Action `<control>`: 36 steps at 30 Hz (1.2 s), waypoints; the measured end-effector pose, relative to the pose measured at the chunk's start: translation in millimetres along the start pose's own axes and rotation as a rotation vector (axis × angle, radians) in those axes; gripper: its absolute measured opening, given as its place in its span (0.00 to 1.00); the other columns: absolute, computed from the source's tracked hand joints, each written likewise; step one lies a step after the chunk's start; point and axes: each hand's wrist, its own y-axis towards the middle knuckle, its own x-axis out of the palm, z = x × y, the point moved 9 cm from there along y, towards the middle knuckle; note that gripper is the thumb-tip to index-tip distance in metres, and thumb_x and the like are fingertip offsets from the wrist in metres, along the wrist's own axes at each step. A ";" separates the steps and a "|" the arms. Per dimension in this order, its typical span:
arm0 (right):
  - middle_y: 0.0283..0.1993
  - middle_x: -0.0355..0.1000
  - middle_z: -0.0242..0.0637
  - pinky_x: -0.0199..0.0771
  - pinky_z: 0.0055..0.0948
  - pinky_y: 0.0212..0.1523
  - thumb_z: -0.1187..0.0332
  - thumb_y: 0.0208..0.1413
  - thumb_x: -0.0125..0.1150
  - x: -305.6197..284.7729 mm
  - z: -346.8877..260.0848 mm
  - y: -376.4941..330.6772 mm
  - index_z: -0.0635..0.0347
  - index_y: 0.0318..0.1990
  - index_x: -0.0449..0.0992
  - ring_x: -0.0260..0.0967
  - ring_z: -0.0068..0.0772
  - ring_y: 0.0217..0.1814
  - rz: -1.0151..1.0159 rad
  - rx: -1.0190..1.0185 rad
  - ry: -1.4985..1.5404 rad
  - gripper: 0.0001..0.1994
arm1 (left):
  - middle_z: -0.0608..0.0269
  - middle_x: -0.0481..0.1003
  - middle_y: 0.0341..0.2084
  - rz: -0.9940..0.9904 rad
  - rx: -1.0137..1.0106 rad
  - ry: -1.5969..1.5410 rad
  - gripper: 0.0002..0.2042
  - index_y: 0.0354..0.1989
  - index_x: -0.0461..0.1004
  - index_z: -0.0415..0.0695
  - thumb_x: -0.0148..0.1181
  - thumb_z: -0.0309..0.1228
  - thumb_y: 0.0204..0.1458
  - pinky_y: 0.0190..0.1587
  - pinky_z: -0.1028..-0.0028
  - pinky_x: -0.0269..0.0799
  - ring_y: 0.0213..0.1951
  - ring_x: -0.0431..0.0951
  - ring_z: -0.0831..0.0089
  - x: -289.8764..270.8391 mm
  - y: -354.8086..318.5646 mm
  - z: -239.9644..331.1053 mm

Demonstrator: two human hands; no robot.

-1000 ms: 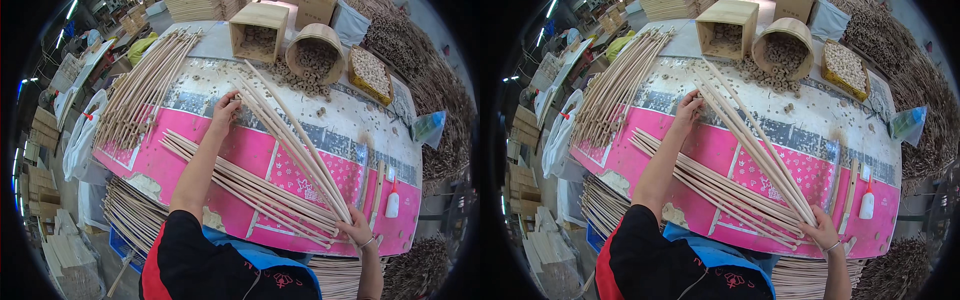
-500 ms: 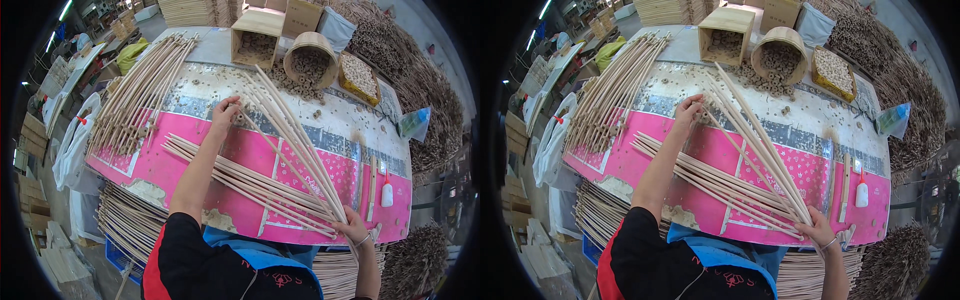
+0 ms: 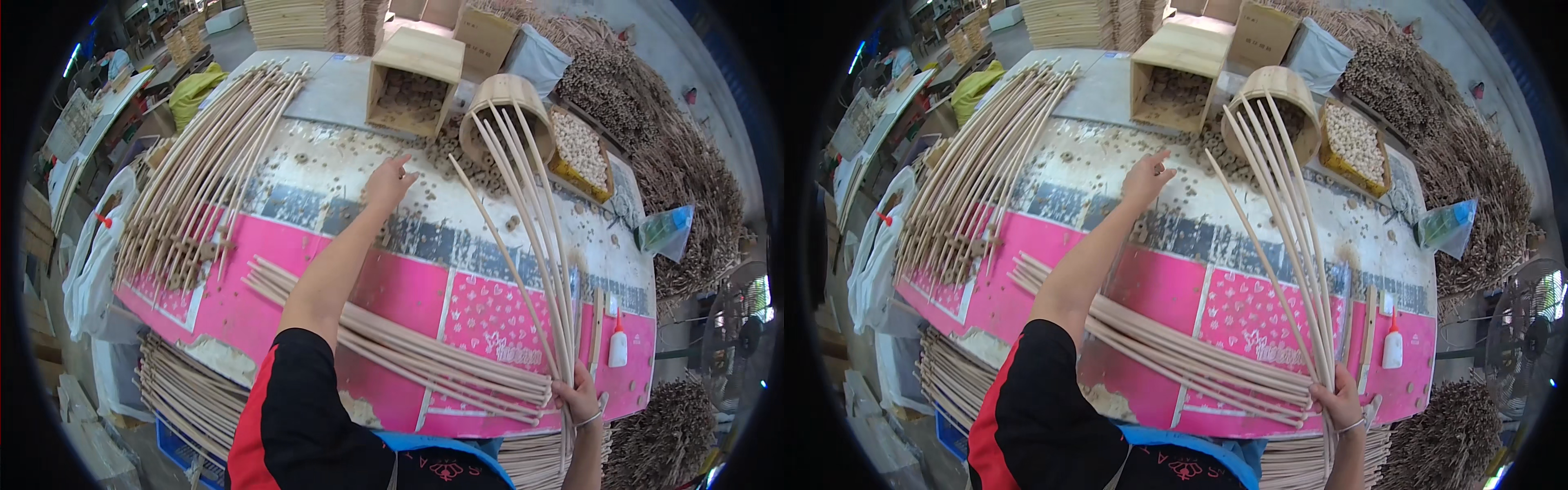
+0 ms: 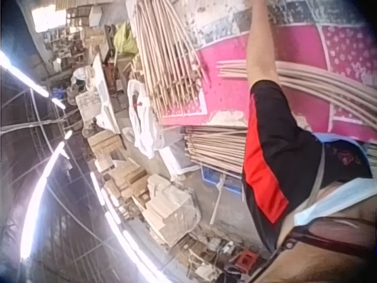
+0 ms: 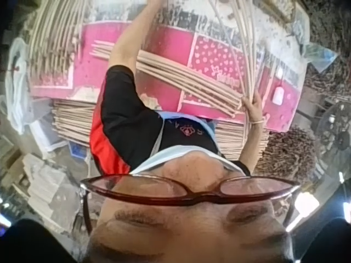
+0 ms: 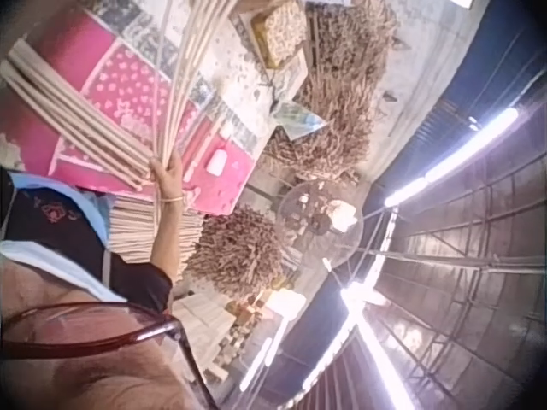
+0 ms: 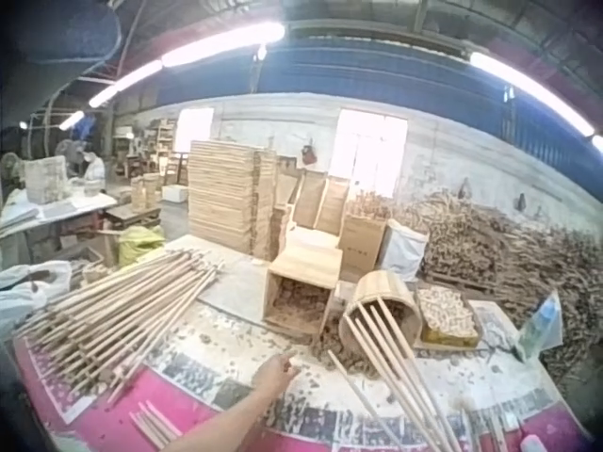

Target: Assembling a wooden lattice structure by sliding wooden rings onto rods and applying glue.

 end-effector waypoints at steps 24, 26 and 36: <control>0.32 0.72 0.30 0.68 0.16 0.21 0.76 0.53 0.70 5.8 7.6 45.1 0.63 0.55 0.70 0.68 0.16 0.23 -0.048 0.091 0.053 0.22 | 0.72 0.78 0.27 -0.121 -0.266 -0.813 0.09 0.41 0.82 0.44 0.64 0.32 0.56 0.24 0.78 0.66 0.27 0.76 0.81 46.1 37.5 0.0; 0.32 0.72 0.29 0.68 0.16 0.20 0.76 0.53 0.70 12.8 9.6 45.2 0.63 0.54 0.70 0.68 0.16 0.23 -0.082 0.094 0.041 0.22 | 0.71 0.81 0.32 -0.119 -0.335 -0.855 0.10 0.44 0.81 0.44 0.64 0.32 0.56 0.22 0.80 0.62 0.28 0.78 0.81 32.2 25.3 -5.5; 0.30 0.70 0.28 0.67 0.16 0.20 0.77 0.53 0.70 30.2 5.9 35.6 0.63 0.52 0.70 0.67 0.15 0.22 -0.147 0.043 0.044 0.20 | 0.70 0.79 0.28 -0.004 -0.243 -0.904 0.09 0.44 0.81 0.45 0.62 0.29 0.55 0.21 0.82 0.63 0.26 0.76 0.83 -20.8 -7.2 -10.4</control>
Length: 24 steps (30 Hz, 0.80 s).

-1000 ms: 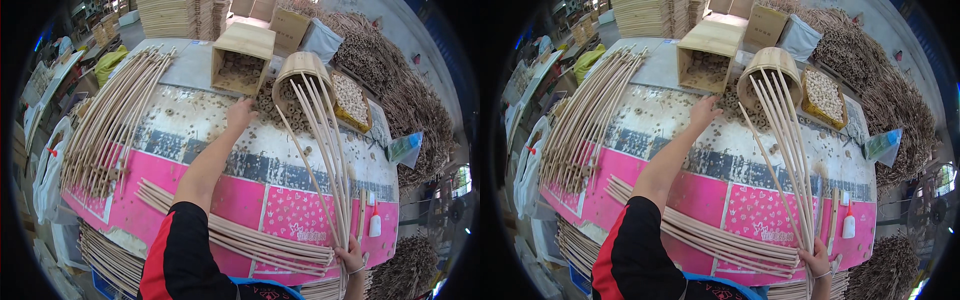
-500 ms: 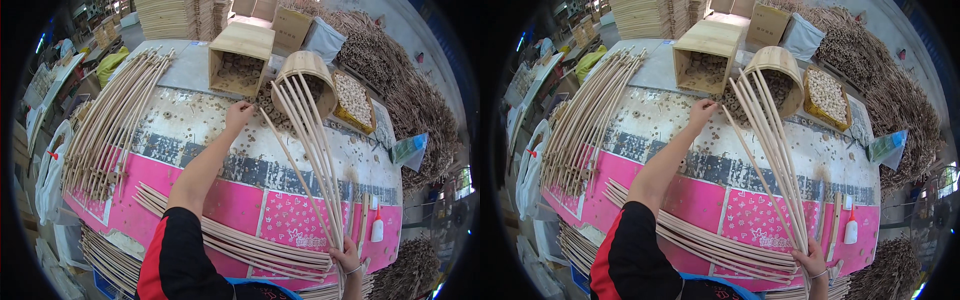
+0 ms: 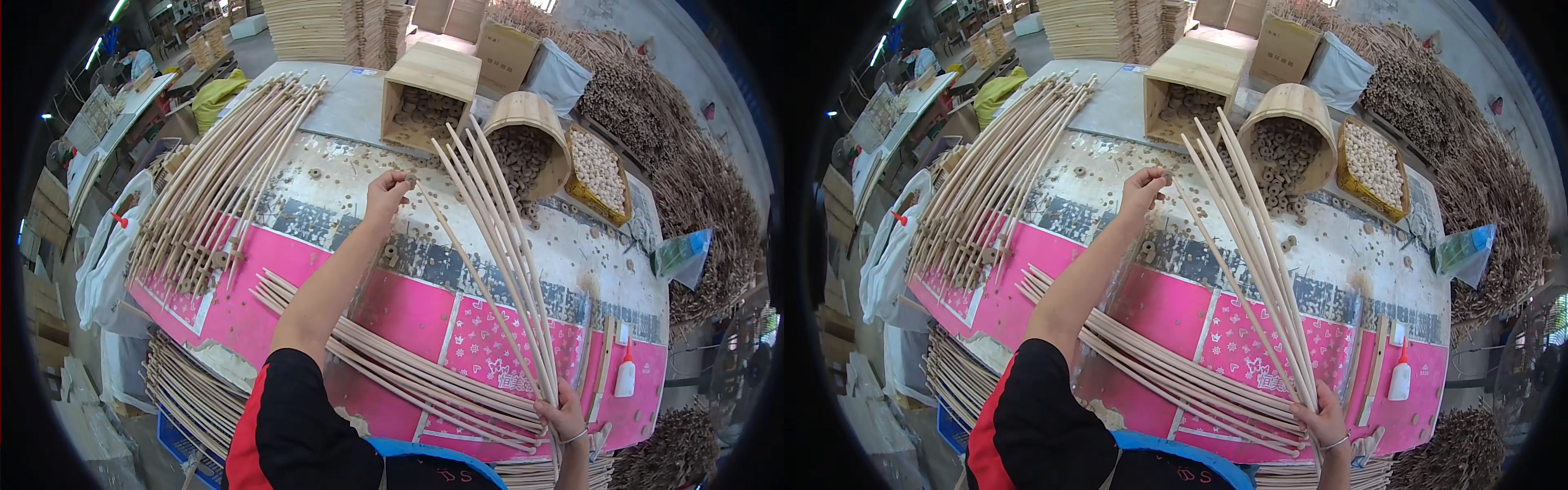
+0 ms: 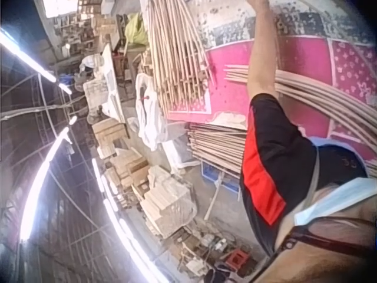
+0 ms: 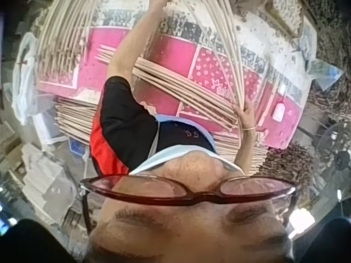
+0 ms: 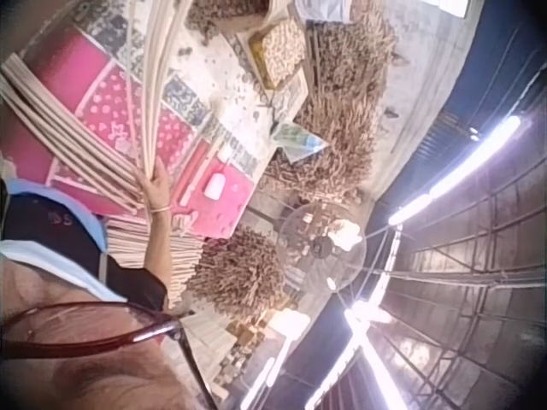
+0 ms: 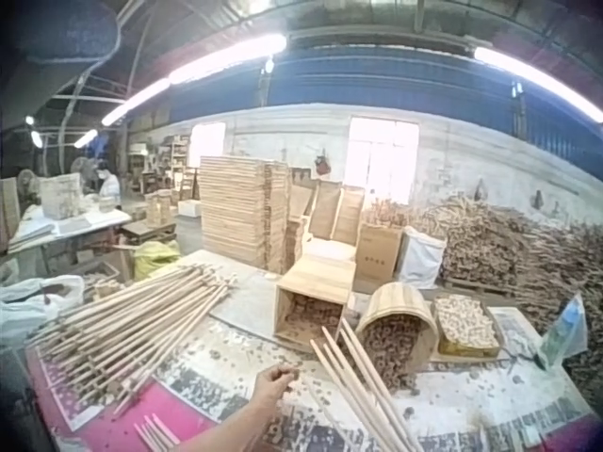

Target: Assembling a wooden lattice structure by sliding wooden rings onto rods and applying glue.

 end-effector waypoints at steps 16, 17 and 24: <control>0.31 0.70 0.28 0.67 0.16 0.20 0.75 0.53 0.72 11.1 0.5 -1.9 0.63 0.49 0.71 0.66 0.15 0.22 -0.065 0.001 -0.042 0.19 | 0.69 0.75 0.35 -0.128 -0.389 -0.399 0.14 0.52 0.78 0.47 0.60 0.38 0.63 0.20 0.86 0.62 0.29 0.73 0.81 -23.3 -27.3 -29.7; 0.31 0.70 0.28 0.67 0.16 0.20 0.75 0.53 0.72 11.8 1.5 -1.4 0.63 0.49 0.71 0.66 0.15 0.22 -0.069 0.004 -0.043 0.19 | 0.69 0.75 0.35 -0.117 -0.394 -0.432 0.14 0.52 0.78 0.45 0.60 0.39 0.64 0.19 0.86 0.62 0.29 0.73 0.81 -25.0 -28.2 -30.7; 0.31 0.71 0.29 0.68 0.16 0.20 0.76 0.51 0.73 10.8 4.2 3.0 0.63 0.49 0.71 0.66 0.15 0.21 -0.054 0.007 -0.044 0.20 | 0.68 0.75 0.33 -0.117 -0.476 -0.566 0.15 0.50 0.78 0.42 0.58 0.41 0.65 0.18 0.86 0.62 0.28 0.73 0.80 -24.3 -34.3 -38.2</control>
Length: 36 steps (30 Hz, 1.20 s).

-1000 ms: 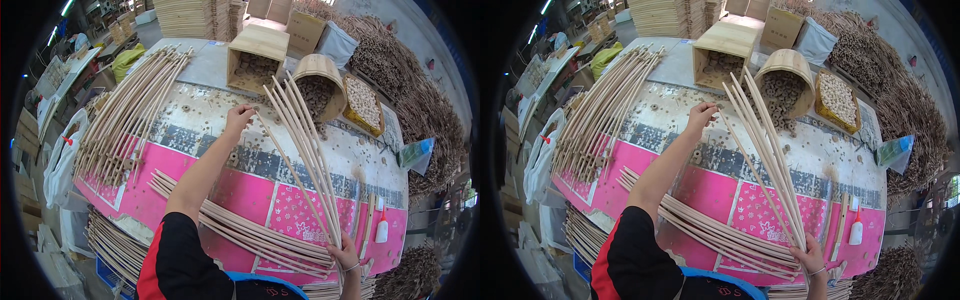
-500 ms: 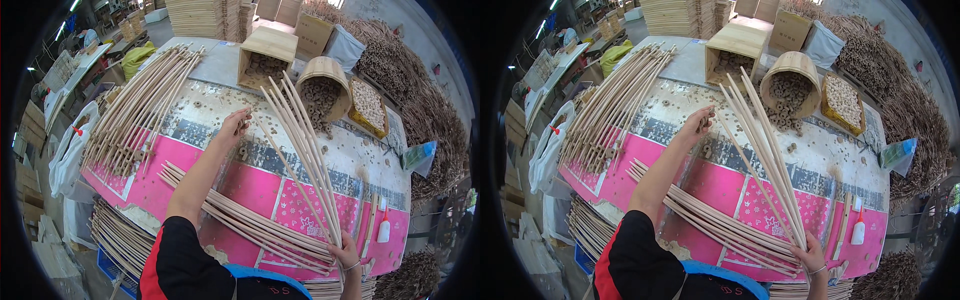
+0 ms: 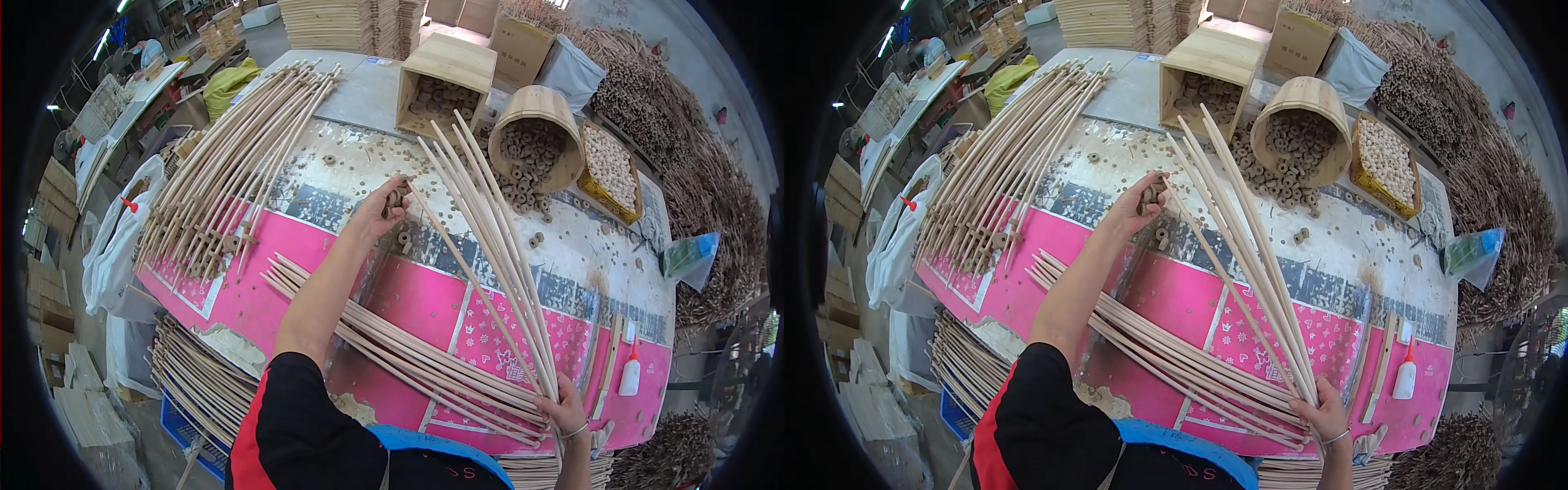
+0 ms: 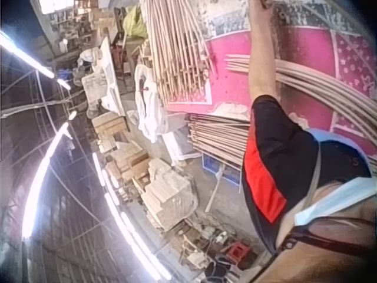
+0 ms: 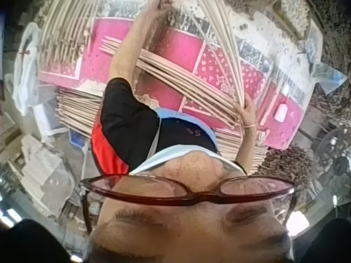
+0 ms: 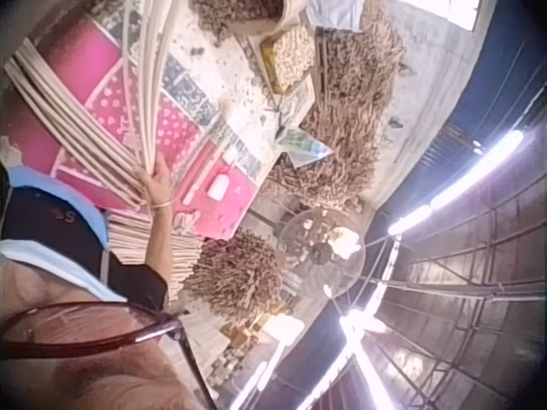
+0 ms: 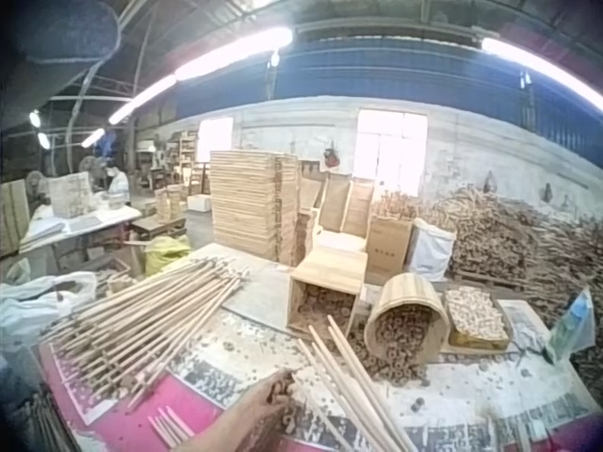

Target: Assembling a wooden lattice structure by sliding wooden rings onto rods and applying glue.

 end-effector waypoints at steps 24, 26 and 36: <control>0.30 0.70 0.28 0.65 0.16 0.19 0.77 0.51 0.72 5.3 -5.3 11.6 0.63 0.49 0.71 0.66 0.14 0.21 0.013 0.000 -0.050 0.19 | 0.66 0.76 0.31 0.036 -0.032 -0.087 0.15 0.49 0.79 0.41 0.58 0.40 0.64 0.18 0.85 0.62 0.27 0.74 0.79 -14.4 -2.6 -1.8; 0.29 0.70 0.28 0.65 0.16 0.19 0.76 0.51 0.72 5.6 -10.4 13.0 0.63 0.49 0.71 0.66 0.14 0.22 0.005 -0.001 -0.078 0.19 | 0.66 0.75 0.30 0.051 -0.025 -0.049 0.15 0.48 0.79 0.41 0.59 0.40 0.64 0.18 0.85 0.62 0.27 0.74 0.80 -14.8 -3.0 2.6; 0.31 0.69 0.26 0.63 0.16 0.21 0.76 0.52 0.70 25.6 -68.7 68.6 0.61 0.49 0.71 0.64 0.13 0.24 0.030 -0.214 -0.163 0.18 | 0.69 0.80 0.32 -0.284 -0.087 0.365 0.14 0.45 0.83 0.44 0.69 0.38 0.55 0.20 0.85 0.61 0.26 0.73 0.85 87.6 -49.3 -52.2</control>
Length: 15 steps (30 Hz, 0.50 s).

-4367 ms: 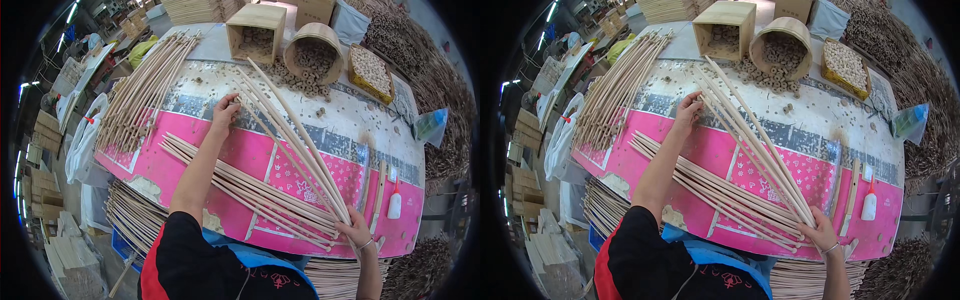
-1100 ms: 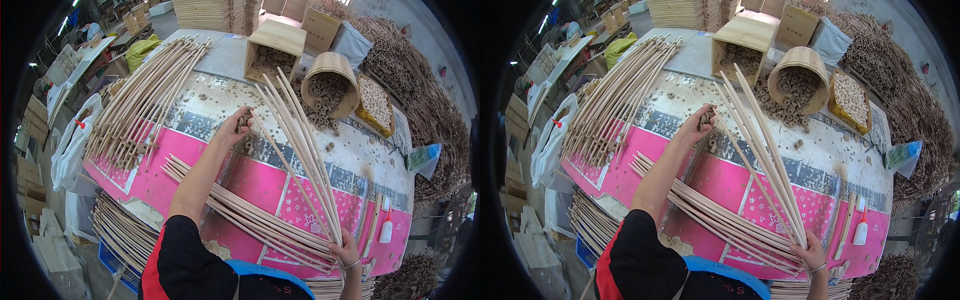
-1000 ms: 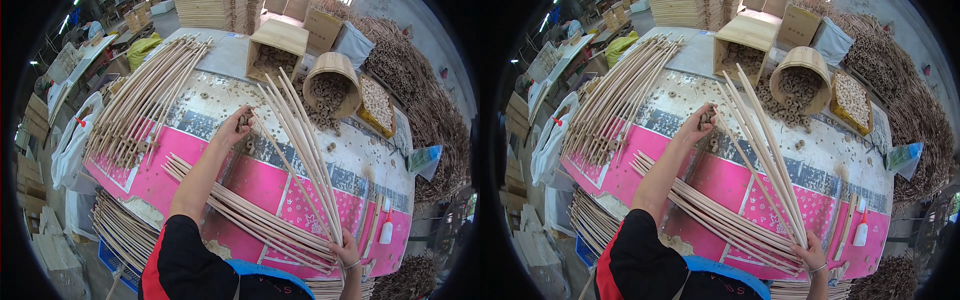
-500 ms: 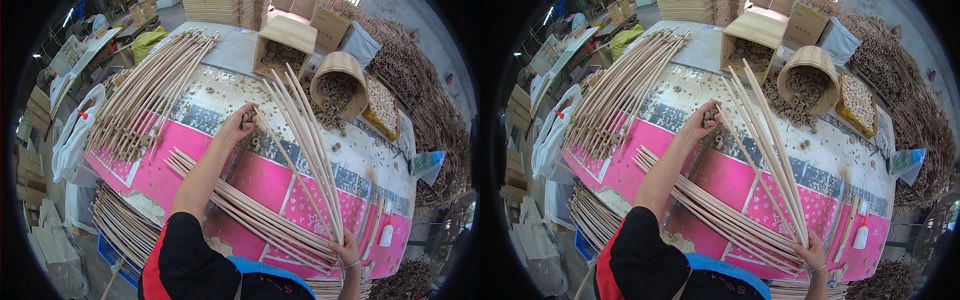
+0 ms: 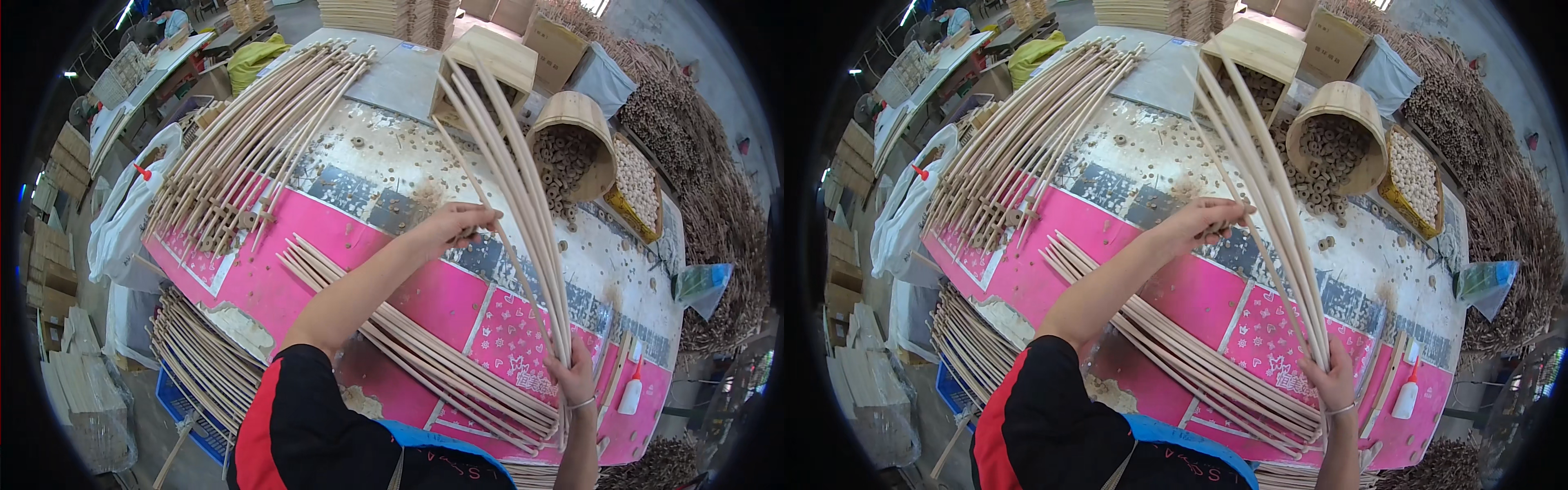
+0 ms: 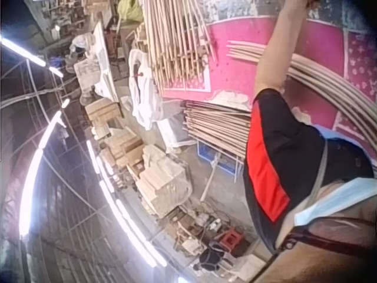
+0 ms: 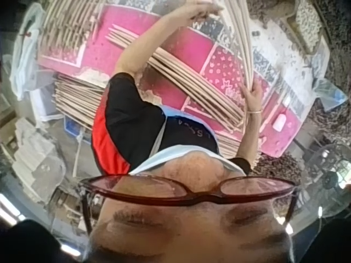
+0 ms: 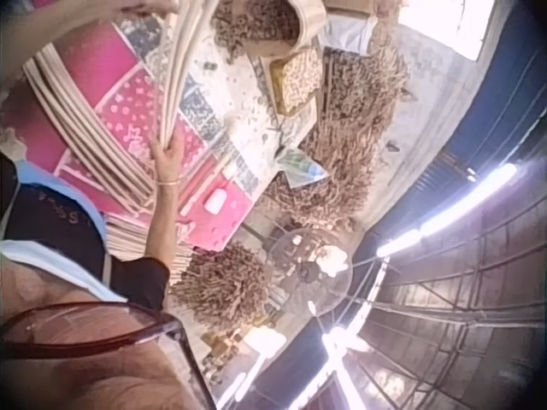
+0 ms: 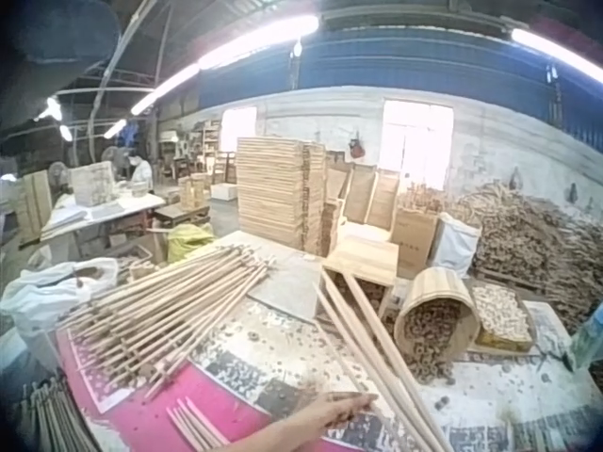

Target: Assembling a wooden lattice structure by sliding wooden rings onto rods and applying glue.

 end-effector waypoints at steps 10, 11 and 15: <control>0.31 0.68 0.26 0.64 0.17 0.21 0.75 0.55 0.68 -15.0 19.0 51.8 0.62 0.49 0.71 0.64 0.14 0.23 0.029 0.012 -0.025 0.16 | 0.58 0.79 0.39 1.120 0.416 1.512 0.18 0.52 0.80 0.53 0.66 0.40 0.52 0.43 0.56 0.76 0.41 0.82 0.57 -243.6 -42.1 161.4; 0.32 0.69 0.26 0.66 0.17 0.23 0.75 0.56 0.68 -15.6 20.8 56.2 0.63 0.50 0.72 0.65 0.14 0.25 0.017 0.007 -0.044 0.16 | 0.58 0.78 0.41 1.131 0.365 1.587 0.18 0.50 0.81 0.53 0.67 0.40 0.51 0.44 0.55 0.76 0.42 0.81 0.55 -253.7 -37.4 162.2; 0.34 0.69 0.25 0.66 0.16 0.25 0.74 0.56 0.68 -21.8 30.6 70.2 0.63 0.51 0.72 0.65 0.13 0.28 0.019 0.030 -0.084 0.16 | 0.59 0.76 0.42 1.105 0.309 1.726 0.11 0.41 0.82 0.53 0.66 0.38 0.50 0.44 0.54 0.77 0.44 0.81 0.54 -262.0 -21.9 157.9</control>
